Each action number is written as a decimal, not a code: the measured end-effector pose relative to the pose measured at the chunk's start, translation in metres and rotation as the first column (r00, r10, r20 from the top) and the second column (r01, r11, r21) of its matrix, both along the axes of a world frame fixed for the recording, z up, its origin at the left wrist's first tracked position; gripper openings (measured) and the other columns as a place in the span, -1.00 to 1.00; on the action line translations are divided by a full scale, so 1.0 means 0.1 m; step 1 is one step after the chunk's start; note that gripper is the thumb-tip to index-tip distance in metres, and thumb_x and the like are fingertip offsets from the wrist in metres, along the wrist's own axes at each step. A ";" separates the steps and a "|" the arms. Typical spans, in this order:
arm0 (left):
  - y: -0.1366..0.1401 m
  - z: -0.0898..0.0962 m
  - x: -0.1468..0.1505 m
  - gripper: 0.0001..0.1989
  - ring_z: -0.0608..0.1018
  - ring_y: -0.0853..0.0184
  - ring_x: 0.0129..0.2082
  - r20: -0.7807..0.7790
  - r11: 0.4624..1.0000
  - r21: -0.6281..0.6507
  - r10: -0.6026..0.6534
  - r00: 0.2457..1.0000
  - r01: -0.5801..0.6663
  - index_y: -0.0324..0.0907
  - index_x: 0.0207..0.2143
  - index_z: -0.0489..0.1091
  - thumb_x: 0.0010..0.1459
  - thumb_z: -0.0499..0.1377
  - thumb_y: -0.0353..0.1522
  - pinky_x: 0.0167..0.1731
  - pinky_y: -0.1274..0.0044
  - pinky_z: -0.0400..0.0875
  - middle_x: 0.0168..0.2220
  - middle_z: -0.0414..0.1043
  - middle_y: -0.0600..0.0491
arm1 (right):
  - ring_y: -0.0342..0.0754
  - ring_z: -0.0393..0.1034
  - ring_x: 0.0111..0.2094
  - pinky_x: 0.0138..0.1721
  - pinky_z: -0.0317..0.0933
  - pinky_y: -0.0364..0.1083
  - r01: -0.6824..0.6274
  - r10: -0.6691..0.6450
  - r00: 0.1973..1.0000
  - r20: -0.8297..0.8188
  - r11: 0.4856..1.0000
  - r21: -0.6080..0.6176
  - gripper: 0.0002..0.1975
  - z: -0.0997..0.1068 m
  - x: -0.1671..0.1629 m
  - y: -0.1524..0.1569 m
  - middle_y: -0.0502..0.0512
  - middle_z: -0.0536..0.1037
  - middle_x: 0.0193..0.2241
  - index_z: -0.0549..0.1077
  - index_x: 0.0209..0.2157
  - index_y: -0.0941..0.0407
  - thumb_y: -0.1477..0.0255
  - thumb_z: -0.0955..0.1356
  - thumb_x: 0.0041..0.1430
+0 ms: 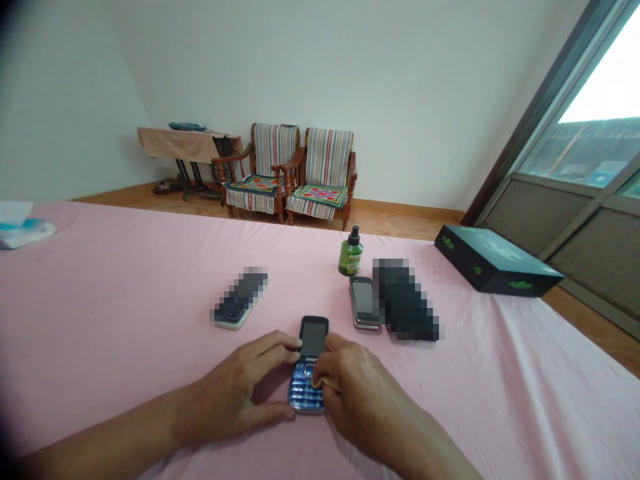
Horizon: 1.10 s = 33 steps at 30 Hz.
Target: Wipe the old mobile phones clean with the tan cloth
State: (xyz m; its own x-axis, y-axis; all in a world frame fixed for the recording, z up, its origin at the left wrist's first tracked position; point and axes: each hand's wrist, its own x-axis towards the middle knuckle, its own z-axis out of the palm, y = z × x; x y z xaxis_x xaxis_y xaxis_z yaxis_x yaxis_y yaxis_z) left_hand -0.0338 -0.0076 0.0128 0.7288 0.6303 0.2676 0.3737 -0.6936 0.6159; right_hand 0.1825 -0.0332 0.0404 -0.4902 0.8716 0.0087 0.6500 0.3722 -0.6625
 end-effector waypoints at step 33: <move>0.00 -0.01 0.00 -0.54 0.47 0.13 -0.02 0.014 1.000 0.025 -0.011 1.000 0.011 -0.24 -0.06 0.35 0.01 0.40 -0.34 0.02 0.33 0.40 -0.01 0.40 -0.13 | -0.01 0.30 -0.39 -0.41 0.08 -0.03 -0.223 0.017 0.893 0.450 0.885 0.410 -0.86 -0.10 -0.01 -0.01 0.04 0.46 -0.33 0.45 -0.39 0.09 0.62 0.40 0.16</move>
